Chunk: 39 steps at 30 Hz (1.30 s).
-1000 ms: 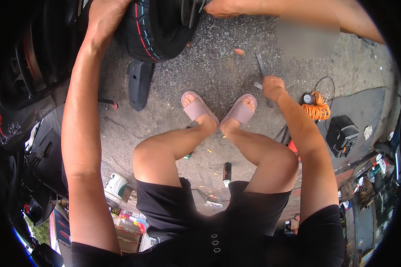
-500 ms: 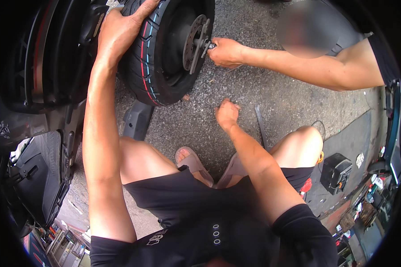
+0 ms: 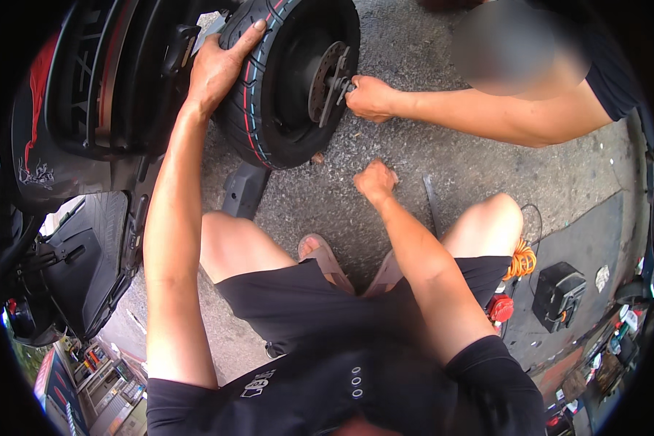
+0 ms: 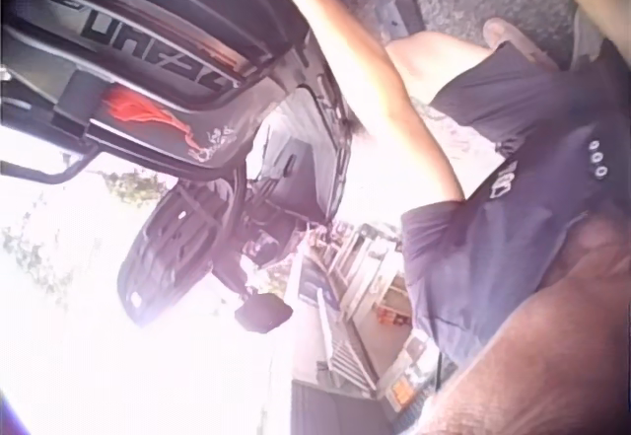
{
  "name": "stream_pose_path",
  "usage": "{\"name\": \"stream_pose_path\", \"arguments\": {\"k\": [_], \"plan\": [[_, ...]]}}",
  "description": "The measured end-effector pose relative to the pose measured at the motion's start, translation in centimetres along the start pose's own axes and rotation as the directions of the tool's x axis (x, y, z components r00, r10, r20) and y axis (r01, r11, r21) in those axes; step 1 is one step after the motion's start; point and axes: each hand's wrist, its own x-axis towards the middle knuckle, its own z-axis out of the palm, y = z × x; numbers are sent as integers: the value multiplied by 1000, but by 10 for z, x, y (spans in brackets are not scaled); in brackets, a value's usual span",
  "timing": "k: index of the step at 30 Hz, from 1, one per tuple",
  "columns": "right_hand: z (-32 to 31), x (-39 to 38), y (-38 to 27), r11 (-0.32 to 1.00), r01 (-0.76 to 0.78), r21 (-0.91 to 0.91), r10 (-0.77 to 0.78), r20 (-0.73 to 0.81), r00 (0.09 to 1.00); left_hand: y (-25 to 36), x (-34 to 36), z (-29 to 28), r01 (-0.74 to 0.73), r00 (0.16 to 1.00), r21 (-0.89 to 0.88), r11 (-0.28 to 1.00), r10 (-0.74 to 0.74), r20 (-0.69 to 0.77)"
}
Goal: The person removes a motorcycle tire from the rim using a tire lever and hands, then installs a new tire onto the rim. The person uses a tire lever to pry the tire bead off and on, and rotates the tire to seat it around the rim.
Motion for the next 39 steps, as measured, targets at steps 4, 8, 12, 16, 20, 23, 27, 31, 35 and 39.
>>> {"name": "stream_pose_path", "arguments": {"k": [4,8,12,16,20,23,27,31,35,39], "plan": [[-23,13,-16,980,20,199,-84,318,944,9,-13,15,14,1000,60,998,-14,-16],[-70,-18,-69,653,-178,736,-147,354,924,2,-18,5,66,998,86,994,-65,-18],[-100,-21,-91,711,148,687,-389,209,897,16,-16,8,120,993,97,988,-121,5],[-137,-51,-122,778,404,482,-537,176,825,17,-18,10,123,992,157,980,-118,-41],[-114,-65,-148,693,676,251,-664,-144,734,31,-22,14,221,972,162,962,-205,-111],[-108,-67,-172,787,509,349,-536,-20,844,15,-31,2,234,972,-154,960,-227,61],[-107,-69,-162,718,601,349,-581,-174,795,-40,-78,-22,388,907,-442,809,-250,340],[-108,-77,-171,701,596,391,-570,-195,798,-96,-114,10,287,943,-546,787,-132,305],[-108,-63,-168,718,626,305,-635,-80,768,-127,-102,35,142,984,-604,784,-47,171],[-104,-49,-170,693,703,161,-713,4,701,-122,-101,51,128,992,-732,669,-68,111]]}}
